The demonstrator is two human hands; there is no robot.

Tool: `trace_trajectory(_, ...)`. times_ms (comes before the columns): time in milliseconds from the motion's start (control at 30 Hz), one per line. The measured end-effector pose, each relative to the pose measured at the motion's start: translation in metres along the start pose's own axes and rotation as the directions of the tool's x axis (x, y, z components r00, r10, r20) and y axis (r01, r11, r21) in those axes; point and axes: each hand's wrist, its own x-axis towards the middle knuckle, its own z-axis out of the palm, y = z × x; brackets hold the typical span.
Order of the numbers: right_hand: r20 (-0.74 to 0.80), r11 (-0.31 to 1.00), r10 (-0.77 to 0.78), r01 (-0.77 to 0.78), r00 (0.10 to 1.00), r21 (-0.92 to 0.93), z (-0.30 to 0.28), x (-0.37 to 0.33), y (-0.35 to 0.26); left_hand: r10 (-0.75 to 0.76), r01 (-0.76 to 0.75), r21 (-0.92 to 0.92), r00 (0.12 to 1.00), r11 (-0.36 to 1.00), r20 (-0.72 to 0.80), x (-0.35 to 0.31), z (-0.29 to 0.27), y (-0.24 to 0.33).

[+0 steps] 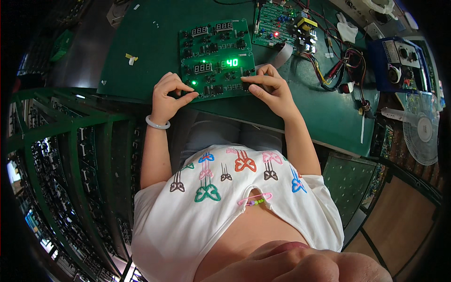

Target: Test the functionality and display of circuit board components at a workstation.

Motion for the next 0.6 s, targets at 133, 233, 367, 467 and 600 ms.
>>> trace_trajectory(133,-0.017,0.998,-0.007,0.006,1.0,-0.061,0.006,0.001,-0.006,0.013,-0.013,-0.007,1.0,1.0,-0.006,0.0,-0.001,0.0)
trace_trajectory(233,-0.074,0.988,-0.049,0.037,0.996,-0.151,0.009,0.003,-0.009,0.011,-0.011,-0.01,1.0,1.0,0.002,-0.001,-0.001,0.0)
trace_trajectory(367,-0.101,0.964,-0.096,0.067,0.99,-0.259,0.01,0.004,-0.014,0.022,-0.022,-0.007,1.0,1.0,0.002,0.0,-0.002,-0.001)
trace_trajectory(467,-0.137,0.967,-0.077,0.041,0.988,-0.25,0.012,0.004,-0.017,0.039,-0.039,-0.025,0.999,0.999,-0.012,-0.001,-0.001,-0.002)
trace_trajectory(600,-0.185,0.975,-0.047,0.004,0.982,-0.222,0.014,0.004,-0.019,0.029,-0.031,-0.064,0.999,0.997,-0.033,-0.002,-0.001,-0.004)
